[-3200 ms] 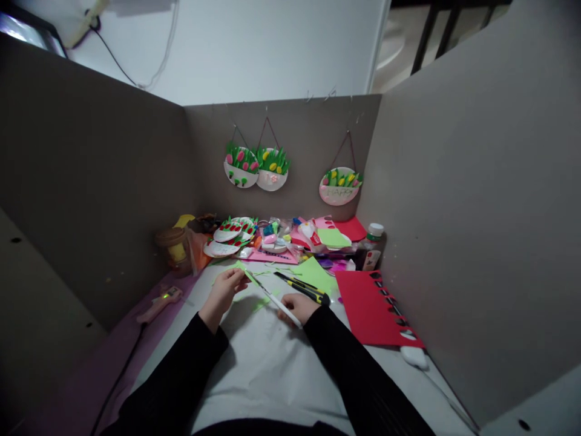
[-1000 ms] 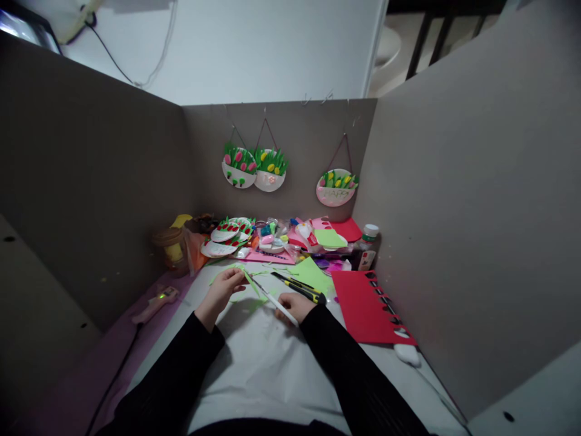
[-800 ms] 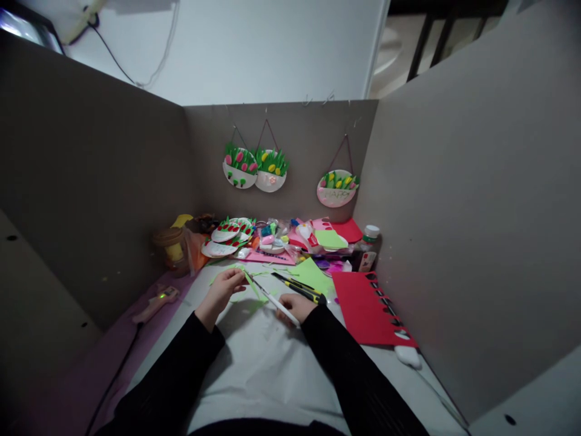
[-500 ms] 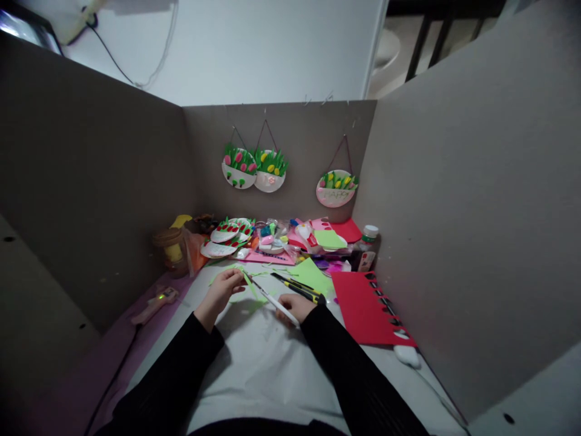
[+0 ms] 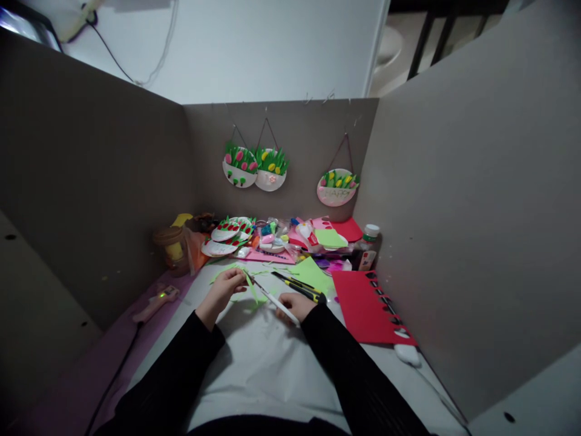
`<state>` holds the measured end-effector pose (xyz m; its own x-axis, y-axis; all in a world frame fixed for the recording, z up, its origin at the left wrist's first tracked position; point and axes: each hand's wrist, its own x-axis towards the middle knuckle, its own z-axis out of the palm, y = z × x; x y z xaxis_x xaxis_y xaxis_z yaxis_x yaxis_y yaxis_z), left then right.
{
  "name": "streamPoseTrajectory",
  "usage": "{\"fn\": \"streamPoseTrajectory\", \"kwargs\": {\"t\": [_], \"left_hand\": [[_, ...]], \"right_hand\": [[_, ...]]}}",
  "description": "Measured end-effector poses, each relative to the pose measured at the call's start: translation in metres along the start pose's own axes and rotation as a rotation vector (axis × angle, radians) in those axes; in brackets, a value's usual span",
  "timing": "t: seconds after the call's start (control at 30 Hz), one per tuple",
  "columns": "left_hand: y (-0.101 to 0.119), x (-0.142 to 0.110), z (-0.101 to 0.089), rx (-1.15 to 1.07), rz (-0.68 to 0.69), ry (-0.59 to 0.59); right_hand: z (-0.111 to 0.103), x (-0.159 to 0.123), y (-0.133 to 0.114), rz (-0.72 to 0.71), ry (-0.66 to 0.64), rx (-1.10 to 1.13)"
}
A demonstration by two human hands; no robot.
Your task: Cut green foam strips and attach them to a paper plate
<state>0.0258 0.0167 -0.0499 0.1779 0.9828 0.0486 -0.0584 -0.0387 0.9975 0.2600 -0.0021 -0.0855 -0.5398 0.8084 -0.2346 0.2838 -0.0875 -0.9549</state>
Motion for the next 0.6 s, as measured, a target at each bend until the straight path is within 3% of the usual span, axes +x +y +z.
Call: {"fn": "streamPoseTrajectory", "kwargs": {"t": [0.6], "left_hand": [[0.0049,-0.0030,-0.0001,0.032,0.001,-0.027]], "right_hand": [[0.0005,-0.0045,-0.0062,0.032,0.008,-0.096]]}}
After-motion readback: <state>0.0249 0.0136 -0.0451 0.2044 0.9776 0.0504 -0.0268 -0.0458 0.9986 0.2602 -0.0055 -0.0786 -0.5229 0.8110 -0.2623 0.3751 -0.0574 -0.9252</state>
